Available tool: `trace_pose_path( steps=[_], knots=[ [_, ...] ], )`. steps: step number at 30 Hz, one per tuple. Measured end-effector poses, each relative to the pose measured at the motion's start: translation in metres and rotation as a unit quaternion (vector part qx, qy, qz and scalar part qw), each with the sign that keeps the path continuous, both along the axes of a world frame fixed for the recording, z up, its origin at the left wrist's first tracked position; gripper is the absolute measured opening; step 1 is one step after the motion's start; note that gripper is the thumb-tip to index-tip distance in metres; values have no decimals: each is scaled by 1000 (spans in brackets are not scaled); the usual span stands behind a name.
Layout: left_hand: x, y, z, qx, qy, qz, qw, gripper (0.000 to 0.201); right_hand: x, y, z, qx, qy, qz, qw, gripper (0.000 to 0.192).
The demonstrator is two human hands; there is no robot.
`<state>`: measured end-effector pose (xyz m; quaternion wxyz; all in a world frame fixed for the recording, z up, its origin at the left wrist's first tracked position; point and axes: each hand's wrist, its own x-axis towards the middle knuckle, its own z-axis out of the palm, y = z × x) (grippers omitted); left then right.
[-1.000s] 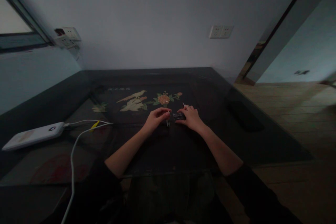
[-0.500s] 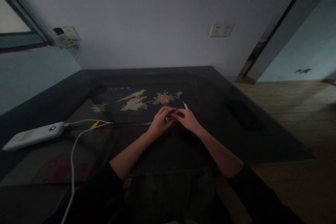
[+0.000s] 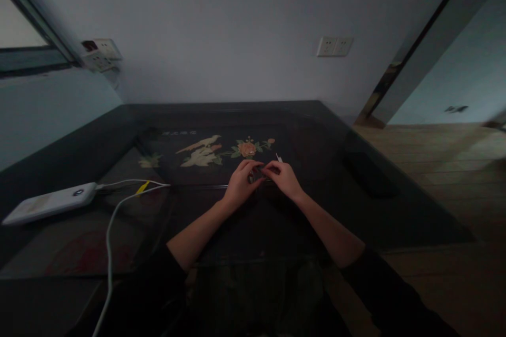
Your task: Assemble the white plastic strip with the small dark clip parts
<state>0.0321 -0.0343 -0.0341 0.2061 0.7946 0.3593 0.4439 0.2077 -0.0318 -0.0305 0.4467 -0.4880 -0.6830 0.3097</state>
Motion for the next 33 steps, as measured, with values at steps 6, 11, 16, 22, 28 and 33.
trace_pose_path(
  steps=[6, 11, 16, 22, 28, 33],
  knots=[
    [-1, 0, -2, -24, 19, 16, 999, 44, 18, 14, 6, 39, -11, -64, 997, 23],
    [-4, -1, -1, -16, 57, 8, 998, 25, 26, 30, 21, 12, -161, -13, 987, 12],
    [-6, -2, -1, -12, 106, 5, 994, 16, 24, 41, 21, -9, -259, 11, 966, 8],
    [-5, 0, -2, -26, 144, -4, 989, 16, 28, 40, 13, 4, -283, 49, 958, 7],
    [-7, 3, -6, -28, 148, -16, 988, 16, 30, 40, 10, 6, -314, 68, 947, 5],
    [-7, 4, -9, -26, 145, -34, 988, 16, 31, 41, 7, 6, -312, 78, 947, 4]
  ],
)
